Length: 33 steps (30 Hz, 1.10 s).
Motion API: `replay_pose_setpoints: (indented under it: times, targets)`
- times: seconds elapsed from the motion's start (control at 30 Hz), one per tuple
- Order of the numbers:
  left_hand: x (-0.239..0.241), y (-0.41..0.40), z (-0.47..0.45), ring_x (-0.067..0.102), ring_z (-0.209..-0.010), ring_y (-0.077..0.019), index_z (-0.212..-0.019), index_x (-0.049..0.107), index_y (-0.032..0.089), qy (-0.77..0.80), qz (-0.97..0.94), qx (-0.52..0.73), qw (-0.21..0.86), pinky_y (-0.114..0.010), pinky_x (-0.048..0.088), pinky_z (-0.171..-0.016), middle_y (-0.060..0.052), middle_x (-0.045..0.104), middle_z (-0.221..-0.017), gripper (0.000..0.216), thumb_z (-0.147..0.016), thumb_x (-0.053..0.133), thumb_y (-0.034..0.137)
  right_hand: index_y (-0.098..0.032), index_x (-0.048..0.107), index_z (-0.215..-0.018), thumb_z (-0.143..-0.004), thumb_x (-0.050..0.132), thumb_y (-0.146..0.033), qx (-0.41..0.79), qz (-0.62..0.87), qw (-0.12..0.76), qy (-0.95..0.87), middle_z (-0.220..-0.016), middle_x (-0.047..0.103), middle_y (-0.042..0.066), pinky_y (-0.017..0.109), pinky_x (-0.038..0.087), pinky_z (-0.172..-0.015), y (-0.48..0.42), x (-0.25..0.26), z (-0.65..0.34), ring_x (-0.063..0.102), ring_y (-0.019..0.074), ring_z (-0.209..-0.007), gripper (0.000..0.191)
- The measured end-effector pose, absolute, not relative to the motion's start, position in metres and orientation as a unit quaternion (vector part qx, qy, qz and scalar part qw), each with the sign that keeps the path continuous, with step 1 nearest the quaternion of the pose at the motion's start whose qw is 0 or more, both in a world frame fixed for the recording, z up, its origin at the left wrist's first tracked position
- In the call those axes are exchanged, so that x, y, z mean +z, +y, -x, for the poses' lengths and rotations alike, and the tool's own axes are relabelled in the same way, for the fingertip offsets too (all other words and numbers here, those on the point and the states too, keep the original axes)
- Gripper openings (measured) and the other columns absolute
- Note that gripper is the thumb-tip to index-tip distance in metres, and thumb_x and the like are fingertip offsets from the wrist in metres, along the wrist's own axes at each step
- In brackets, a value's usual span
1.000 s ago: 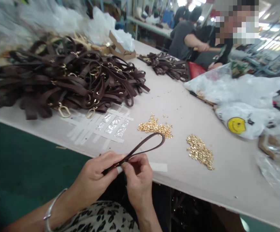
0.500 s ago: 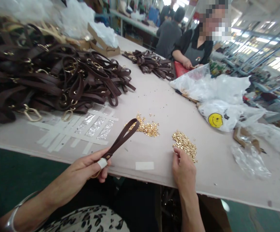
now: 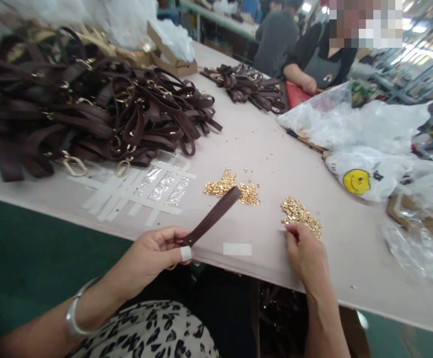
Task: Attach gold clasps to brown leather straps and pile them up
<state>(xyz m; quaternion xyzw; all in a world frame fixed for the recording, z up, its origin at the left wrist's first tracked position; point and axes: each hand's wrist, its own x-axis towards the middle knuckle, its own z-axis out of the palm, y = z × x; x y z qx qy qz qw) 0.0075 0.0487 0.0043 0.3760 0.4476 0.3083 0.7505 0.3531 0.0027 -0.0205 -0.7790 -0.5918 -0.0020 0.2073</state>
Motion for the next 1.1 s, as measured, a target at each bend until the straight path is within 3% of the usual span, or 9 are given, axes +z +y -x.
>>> replay_pose_setpoints:
  times: [0.17, 0.23, 0.5, 0.73, 0.83, 0.93, 1.1]
  targets:
    - [-0.003, 0.047, -0.016, 0.062, -0.062, -0.0104, -0.084, 0.070, 0.013, 0.435, -0.354, 0.322, 0.763, -0.023, 0.051, -0.063, 0.000, 0.071, -0.073, 0.022, -0.062, 0.075, 0.011, -0.023, 0.065, -0.092, -0.081, 0.074, -0.029, 0.150, 0.660, 0.513, -0.528, -0.090, 0.071, 0.003, 0.032, 0.055, -0.078, -0.012, -0.024, -0.255, 0.068, 0.0184, -0.085, 0.015]
    - [-0.004, 0.047, -0.017, 0.063, -0.061, -0.0107, -0.085, 0.070, 0.013, 0.437, -0.353, 0.331, 0.758, -0.024, 0.052, -0.064, 0.000, 0.070, -0.072, 0.023, -0.062, 0.074, 0.010, -0.024, 0.063, -0.090, -0.083, 0.072, -0.020, 0.218, 0.581, 0.571, -0.538, -0.089, 0.069, 0.002, 0.030, 0.056, -0.079, -0.015, -0.025, -0.210, 0.067, 0.0165, -0.089, 0.012]
    - [-0.003, 0.037, -0.014, 0.063, -0.067, -0.0124, -0.084, 0.073, 0.014, 0.419, -0.443, 0.366, 0.703, -0.023, 0.050, -0.065, -0.001, 0.072, -0.075, 0.013, -0.072, 0.076, 0.017, -0.024, 0.062, -0.092, -0.085, 0.068, -0.013, 0.236, 0.563, 0.562, -0.558, -0.091, 0.069, 0.001, 0.027, 0.057, -0.073, -0.014, -0.035, -0.158, 0.066, 0.0153, -0.086, 0.015]
    - [0.000, 0.036, -0.004, 0.067, -0.077, -0.0157, -0.093, 0.076, 0.018, 0.421, -0.638, 0.357, 0.537, -0.024, 0.051, -0.072, -0.001, 0.075, -0.084, 0.019, -0.081, 0.064, 0.010, -0.024, 0.060, -0.088, -0.084, 0.069, -0.013, 0.225, 0.581, 0.590, -0.514, -0.088, 0.066, -0.001, 0.026, 0.054, -0.077, -0.017, -0.025, -0.149, 0.065, 0.0136, -0.085, 0.015]
    - [0.002, 0.032, -0.002, 0.068, -0.079, -0.0167, -0.097, 0.075, 0.023, 0.435, -0.685, 0.343, 0.473, -0.025, 0.053, -0.074, 0.001, 0.075, -0.089, 0.015, -0.085, 0.065, 0.019, -0.023, 0.058, -0.087, -0.084, 0.069, -0.018, 0.274, 0.578, 0.616, -0.460, -0.083, 0.062, -0.002, 0.026, 0.052, -0.073, -0.018, -0.018, -0.139, 0.062, 0.0125, -0.079, 0.012]
    - [-0.007, 0.035, -0.004, 0.068, -0.081, -0.0177, -0.100, 0.074, 0.030, 0.453, -0.720, 0.341, 0.400, -0.028, 0.055, -0.079, 0.006, 0.075, -0.094, 0.016, -0.085, 0.069, 0.028, -0.023, 0.053, -0.096, -0.081, 0.070, -0.021, 0.337, 0.568, 0.642, -0.389, -0.085, 0.063, -0.002, 0.028, 0.053, -0.073, -0.014, -0.020, -0.139, 0.063, 0.0136, -0.077, 0.022]
    - [-0.019, 0.033, -0.024, 0.070, -0.086, -0.0202, -0.104, 0.072, 0.040, 0.420, -0.748, 0.355, 0.372, -0.036, 0.057, -0.088, 0.013, 0.075, -0.102, 0.021, -0.086, 0.068, 0.030, -0.024, 0.049, -0.107, -0.082, 0.070, -0.025, 0.329, 0.575, 0.663, -0.348, -0.089, 0.065, -0.001, 0.030, 0.053, -0.075, -0.019, -0.024, -0.154, 0.064, 0.0146, -0.080, 0.032]
